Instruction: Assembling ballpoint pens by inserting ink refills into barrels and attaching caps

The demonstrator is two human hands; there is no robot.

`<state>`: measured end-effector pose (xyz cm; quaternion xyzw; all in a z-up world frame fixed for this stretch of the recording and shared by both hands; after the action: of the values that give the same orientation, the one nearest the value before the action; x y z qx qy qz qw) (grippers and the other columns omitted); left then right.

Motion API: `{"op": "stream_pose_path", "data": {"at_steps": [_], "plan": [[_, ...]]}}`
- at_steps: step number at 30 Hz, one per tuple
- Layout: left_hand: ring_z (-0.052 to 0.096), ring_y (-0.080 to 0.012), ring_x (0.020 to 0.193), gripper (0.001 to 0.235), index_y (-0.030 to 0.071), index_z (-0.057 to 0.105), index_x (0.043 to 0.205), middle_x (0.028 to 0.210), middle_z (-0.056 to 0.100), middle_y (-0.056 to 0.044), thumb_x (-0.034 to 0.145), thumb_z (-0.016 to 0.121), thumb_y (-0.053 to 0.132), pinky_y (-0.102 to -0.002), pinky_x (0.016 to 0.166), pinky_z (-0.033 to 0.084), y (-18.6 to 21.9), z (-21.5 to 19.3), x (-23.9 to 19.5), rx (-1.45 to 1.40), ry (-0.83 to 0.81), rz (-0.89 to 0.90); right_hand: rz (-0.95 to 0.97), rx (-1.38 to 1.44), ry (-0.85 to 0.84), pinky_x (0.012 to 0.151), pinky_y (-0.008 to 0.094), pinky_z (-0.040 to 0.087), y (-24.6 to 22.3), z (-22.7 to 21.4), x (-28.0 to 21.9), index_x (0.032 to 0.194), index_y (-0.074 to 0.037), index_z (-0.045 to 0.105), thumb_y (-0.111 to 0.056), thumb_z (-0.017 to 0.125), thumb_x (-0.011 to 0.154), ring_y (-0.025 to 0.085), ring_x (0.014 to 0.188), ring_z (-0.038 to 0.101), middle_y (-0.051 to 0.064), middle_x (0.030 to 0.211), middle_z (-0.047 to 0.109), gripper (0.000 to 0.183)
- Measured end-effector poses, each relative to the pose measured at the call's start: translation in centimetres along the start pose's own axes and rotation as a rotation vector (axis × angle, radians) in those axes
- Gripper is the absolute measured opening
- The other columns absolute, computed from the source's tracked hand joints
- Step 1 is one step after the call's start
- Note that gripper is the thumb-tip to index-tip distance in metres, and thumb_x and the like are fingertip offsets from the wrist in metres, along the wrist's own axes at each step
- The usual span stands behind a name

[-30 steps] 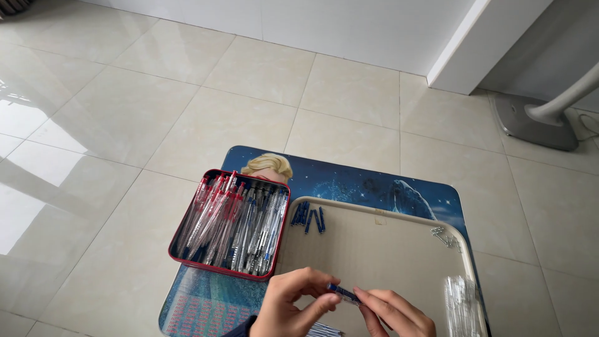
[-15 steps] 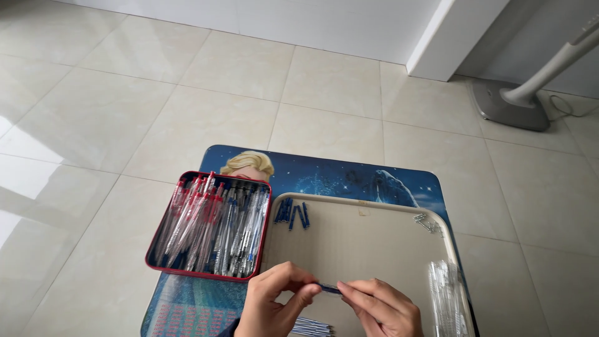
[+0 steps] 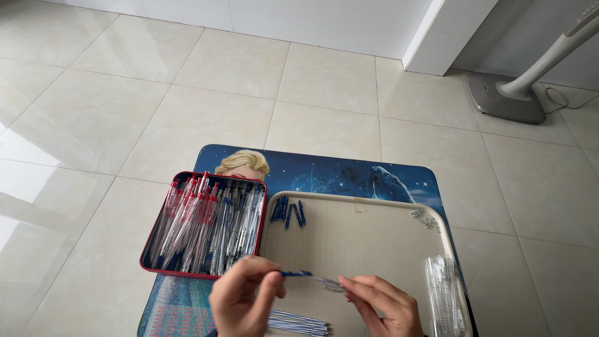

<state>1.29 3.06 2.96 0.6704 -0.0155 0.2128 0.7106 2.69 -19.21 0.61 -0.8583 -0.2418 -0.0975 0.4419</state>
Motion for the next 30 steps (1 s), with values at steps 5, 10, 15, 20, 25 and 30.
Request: {"op": "stream_pose_path", "data": {"at_steps": [5, 10, 15, 20, 25, 30], "plan": [[0.068, -0.0155, 0.048, 0.006, -0.003, 0.064, 0.083, 0.063, 0.069, -0.011, 0.077, 0.065, -0.002, -0.022, 0.045, 0.059, -0.3, -1.5, 1.9, -0.007, 0.081, -0.036, 0.074, -0.021, -0.002, 0.066, 0.018, 0.067, 1.0, -0.7, -0.2, 0.097, -0.010, 0.073, 0.001, 0.068, 0.069, 0.008, 0.069, 0.078, 0.002, 0.087, 0.076, 0.031], [0.070, -0.0175, 0.050, 0.007, -0.004, 0.068, 0.081, 0.064, 0.074, -0.014, 0.077, 0.070, 0.001, -0.027, 0.049, 0.064, -1.7, 1.7, 2.1, -0.201, -0.274, -0.292, 0.121, -0.002, 0.002, 0.062, 0.019, 0.066, 1.0, -0.8, 0.3, 0.097, -0.011, 0.073, 0.004, 0.069, 0.067, 0.007, 0.065, 0.076, 0.001, 0.084, 0.077, 0.033], [0.069, -0.0146, 0.053, 0.008, -0.003, 0.067, 0.082, 0.066, 0.071, -0.012, 0.075, 0.071, 0.000, -0.023, 0.050, 0.061, 0.3, 1.7, 2.2, -0.090, -0.181, -0.110, 0.144, 0.014, -0.022, 0.062, 0.021, 0.066, 1.4, -0.7, 0.2, 0.096, -0.011, 0.074, 0.002, 0.069, 0.068, 0.009, 0.066, 0.076, 0.003, 0.083, 0.077, 0.031], [0.063, -0.0082, 0.051, 0.008, 0.006, 0.069, 0.077, 0.067, 0.071, -0.001, 0.070, 0.071, 0.003, -0.017, 0.045, 0.052, 0.4, 2.1, 3.5, 0.494, -0.187, 0.147, 0.183, -0.020, 0.009, 0.061, 0.021, 0.066, 2.2, -1.3, -0.3, 0.093, -0.012, 0.073, -0.001, 0.071, 0.067, 0.008, 0.066, 0.079, 0.000, 0.085, 0.079, 0.028], [0.061, -0.0214, 0.060, 0.012, 0.005, 0.061, 0.088, 0.076, 0.062, -0.008, 0.076, 0.059, 0.002, -0.032, 0.057, 0.053, -6.4, 4.3, 2.5, 1.048, -0.588, 0.174, 0.164, -0.060, 0.044, 0.045, 0.016, 0.054, 2.4, -1.4, -0.4, 0.082, -0.015, 0.073, -0.010, 0.078, 0.066, 0.005, 0.050, 0.067, -0.004, 0.072, 0.078, 0.017], [0.060, -0.0223, 0.066, 0.020, 0.002, 0.059, 0.089, 0.084, 0.059, -0.011, 0.071, 0.060, -0.006, -0.032, 0.060, 0.055, -8.7, 5.1, 2.5, 1.228, -0.639, 0.189, 0.130, -0.073, 0.051, 0.043, 0.016, 0.050, 2.2, -1.5, -0.4, 0.082, -0.014, 0.073, -0.010, 0.077, 0.066, 0.004, 0.048, 0.062, -0.003, 0.073, 0.078, 0.017]]}}
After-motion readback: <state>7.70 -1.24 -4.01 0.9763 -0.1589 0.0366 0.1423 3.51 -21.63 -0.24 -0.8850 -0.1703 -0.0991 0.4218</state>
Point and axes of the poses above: each hand's wrist, its own x-axis towards the middle knuckle, its own z-axis out of the palm, y = z × x, the point moved 6 cm from there along x, towards the middle knuckle
